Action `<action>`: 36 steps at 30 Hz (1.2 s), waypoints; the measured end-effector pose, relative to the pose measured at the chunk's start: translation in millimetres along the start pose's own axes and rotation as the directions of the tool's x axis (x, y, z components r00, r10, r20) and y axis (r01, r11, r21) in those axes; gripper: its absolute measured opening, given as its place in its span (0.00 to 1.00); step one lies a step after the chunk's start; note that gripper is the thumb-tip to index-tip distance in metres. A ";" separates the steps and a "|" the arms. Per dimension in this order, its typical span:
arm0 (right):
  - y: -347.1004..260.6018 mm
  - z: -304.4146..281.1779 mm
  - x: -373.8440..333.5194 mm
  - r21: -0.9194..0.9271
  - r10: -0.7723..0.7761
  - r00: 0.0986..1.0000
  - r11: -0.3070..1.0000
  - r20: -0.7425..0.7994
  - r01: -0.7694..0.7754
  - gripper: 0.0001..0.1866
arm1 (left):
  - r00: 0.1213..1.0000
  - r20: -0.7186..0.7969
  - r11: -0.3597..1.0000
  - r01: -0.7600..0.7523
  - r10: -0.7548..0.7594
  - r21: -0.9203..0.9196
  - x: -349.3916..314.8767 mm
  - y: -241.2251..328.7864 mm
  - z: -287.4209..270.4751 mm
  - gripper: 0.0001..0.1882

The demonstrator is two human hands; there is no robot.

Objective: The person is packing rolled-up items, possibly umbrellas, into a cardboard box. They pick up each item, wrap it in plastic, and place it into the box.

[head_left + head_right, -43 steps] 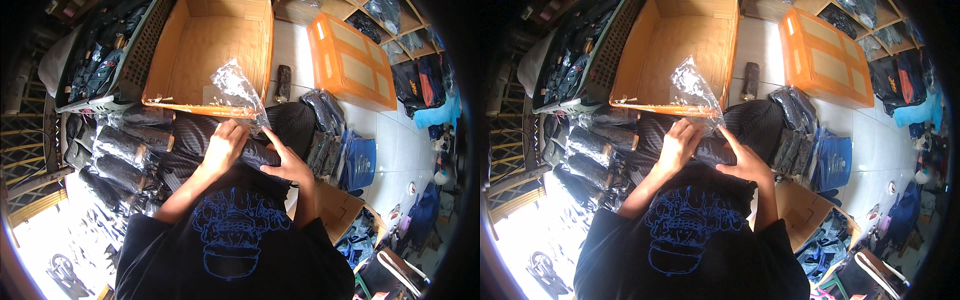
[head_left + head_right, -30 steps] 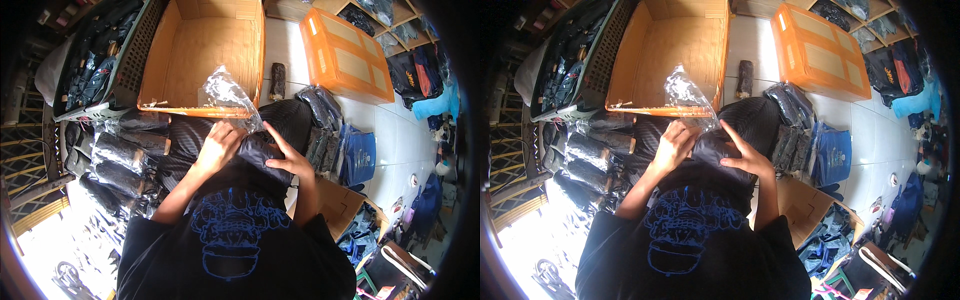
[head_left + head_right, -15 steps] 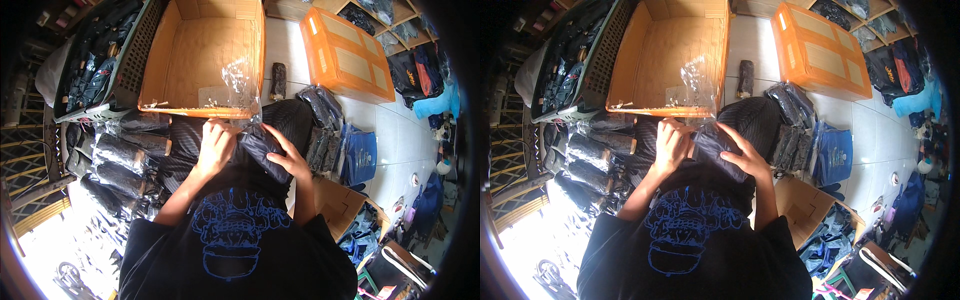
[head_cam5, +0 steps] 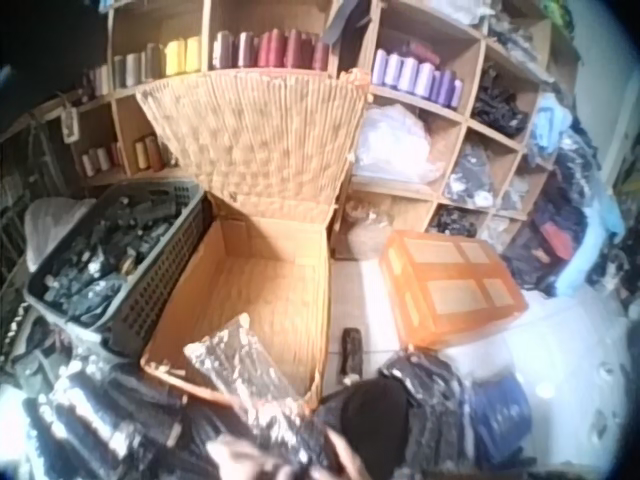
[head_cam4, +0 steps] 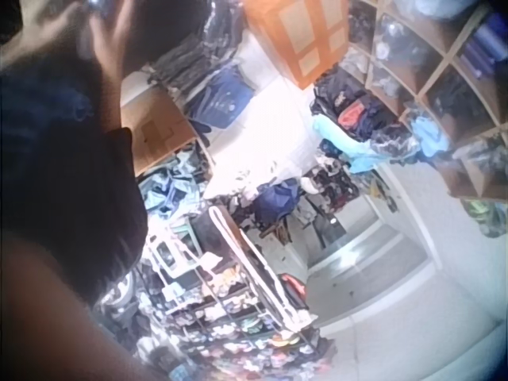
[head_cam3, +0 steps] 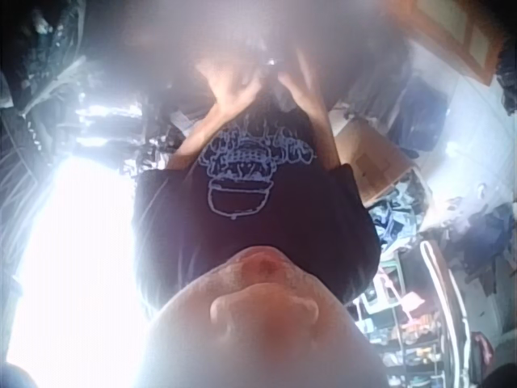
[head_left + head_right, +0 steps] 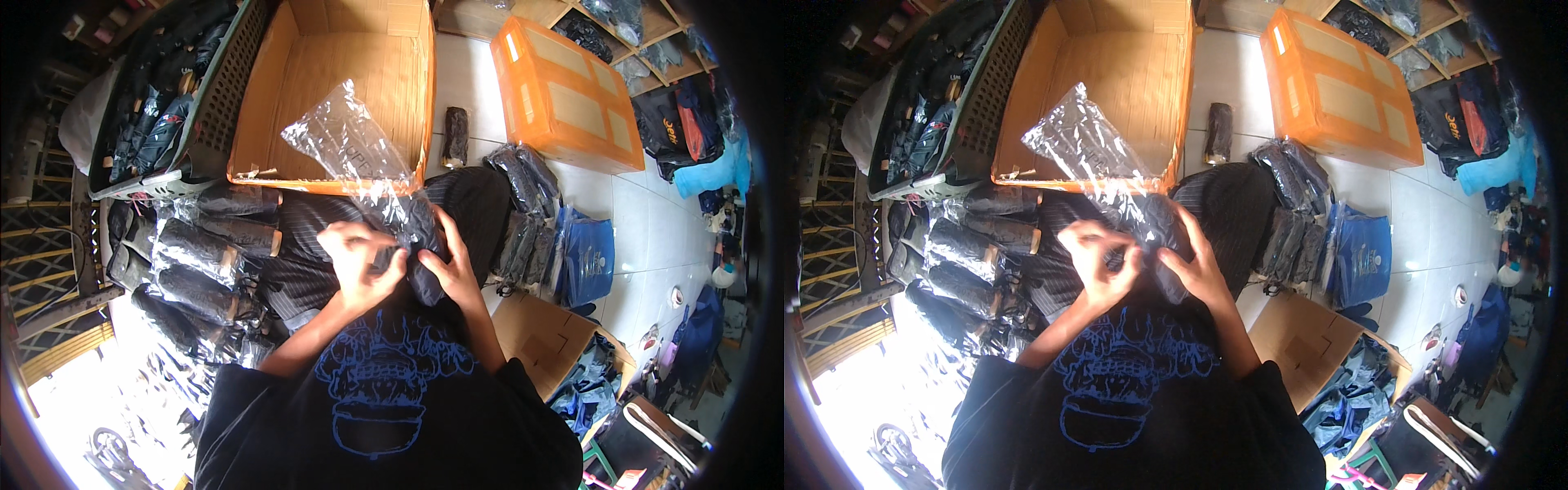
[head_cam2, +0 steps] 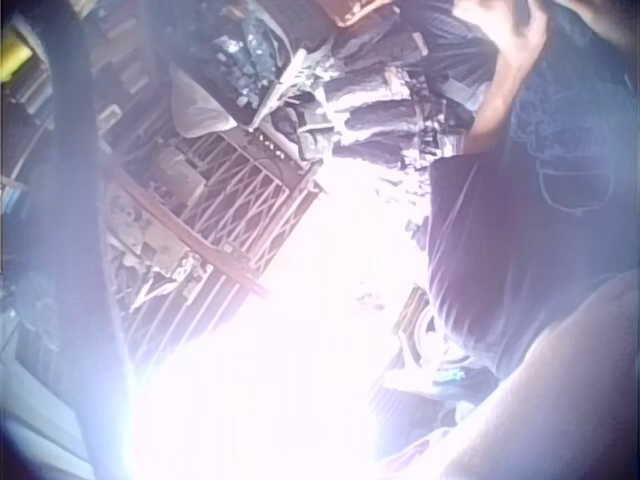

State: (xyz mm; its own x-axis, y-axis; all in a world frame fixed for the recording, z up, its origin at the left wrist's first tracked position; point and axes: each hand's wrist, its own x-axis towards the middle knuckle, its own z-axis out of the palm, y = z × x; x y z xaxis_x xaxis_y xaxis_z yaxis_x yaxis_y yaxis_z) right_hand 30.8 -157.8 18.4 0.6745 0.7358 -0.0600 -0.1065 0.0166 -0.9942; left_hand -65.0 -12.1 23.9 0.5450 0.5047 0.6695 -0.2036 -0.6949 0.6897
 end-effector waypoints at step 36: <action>29.0 42.0 11.6 0.073 0.063 0.987 0.994 0.150 -0.075 0.31 | 0.333 0.572 -0.009 0.859 -0.750 -0.512 43.9 -18.5 1.6 0.22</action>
State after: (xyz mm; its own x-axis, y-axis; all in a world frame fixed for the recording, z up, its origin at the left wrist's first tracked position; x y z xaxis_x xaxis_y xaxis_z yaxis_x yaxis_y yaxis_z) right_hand 4.9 -120.3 -7.4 0.5492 0.8286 -0.1087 -0.2102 0.0110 -0.9776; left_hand -35.9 22.1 40.1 0.7992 0.3960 -0.4522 0.0537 0.7022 0.7100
